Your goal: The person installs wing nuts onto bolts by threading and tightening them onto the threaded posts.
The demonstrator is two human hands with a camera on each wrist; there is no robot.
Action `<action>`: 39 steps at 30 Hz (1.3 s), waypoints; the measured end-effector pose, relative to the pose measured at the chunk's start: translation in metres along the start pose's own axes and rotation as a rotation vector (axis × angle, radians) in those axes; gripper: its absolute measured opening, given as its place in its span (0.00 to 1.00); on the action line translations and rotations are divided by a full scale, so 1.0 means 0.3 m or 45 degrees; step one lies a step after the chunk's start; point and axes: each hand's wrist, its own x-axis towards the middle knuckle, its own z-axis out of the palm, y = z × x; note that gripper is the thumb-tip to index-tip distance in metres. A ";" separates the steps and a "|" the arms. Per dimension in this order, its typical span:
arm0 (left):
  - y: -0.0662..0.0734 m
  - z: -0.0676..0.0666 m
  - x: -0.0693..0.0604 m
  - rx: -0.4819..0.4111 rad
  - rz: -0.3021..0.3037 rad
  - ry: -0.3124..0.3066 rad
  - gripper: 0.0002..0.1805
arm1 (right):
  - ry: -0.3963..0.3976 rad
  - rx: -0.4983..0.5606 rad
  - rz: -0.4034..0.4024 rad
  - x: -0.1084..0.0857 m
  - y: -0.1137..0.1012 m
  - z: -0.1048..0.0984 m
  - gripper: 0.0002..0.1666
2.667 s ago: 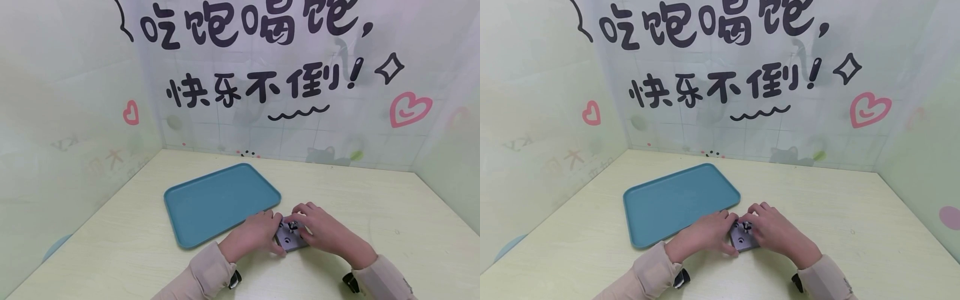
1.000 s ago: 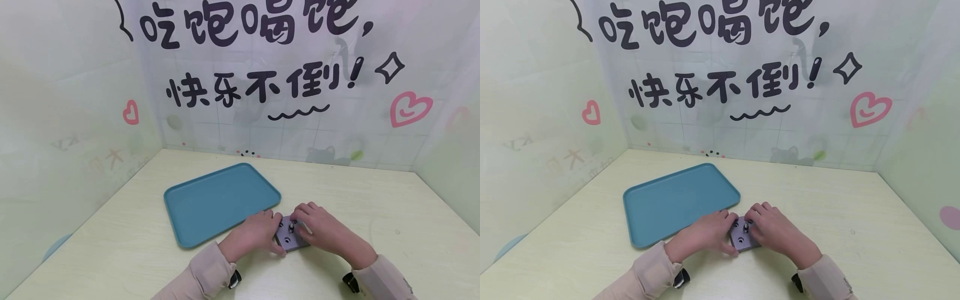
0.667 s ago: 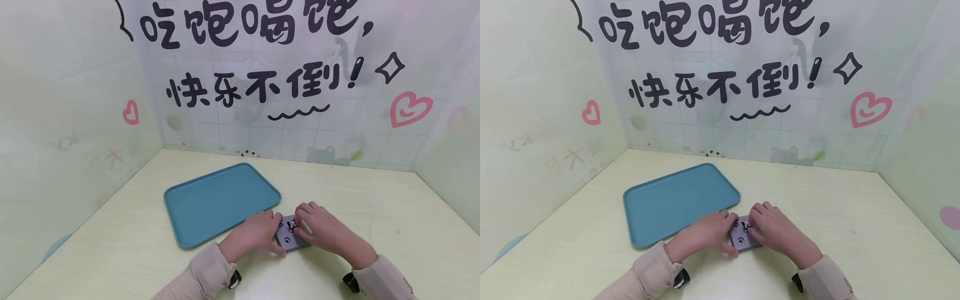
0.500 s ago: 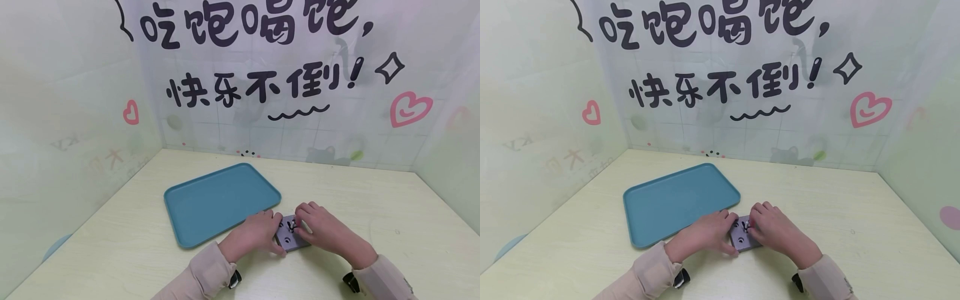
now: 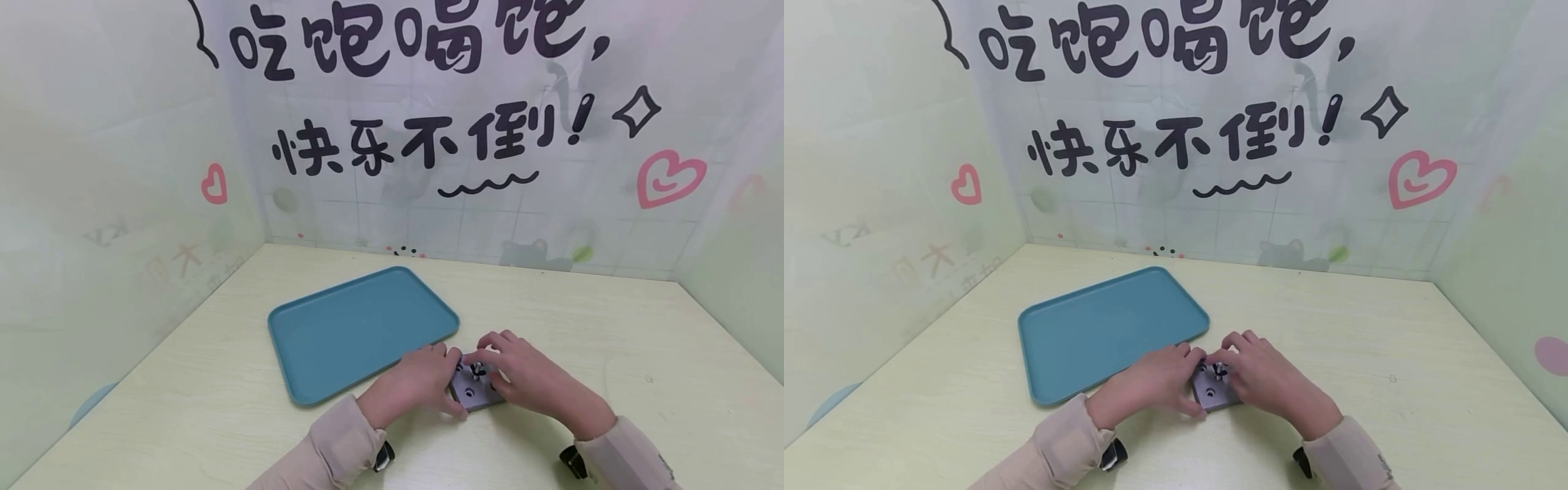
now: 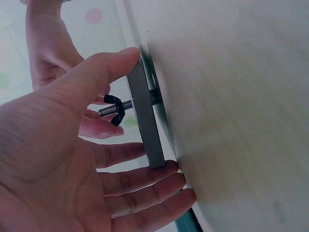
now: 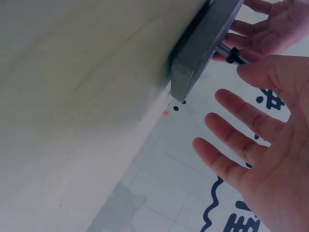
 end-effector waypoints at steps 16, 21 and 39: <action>0.002 0.002 0.003 -0.011 -0.007 0.008 0.45 | -0.020 -0.029 0.121 -0.001 -0.001 0.003 0.09; 0.002 0.000 0.000 -0.008 0.001 0.012 0.45 | 0.015 -0.036 0.101 -0.001 0.002 0.009 0.09; 0.000 0.007 0.006 0.003 0.013 0.014 0.44 | 0.036 -0.048 -0.015 -0.002 0.007 0.014 0.22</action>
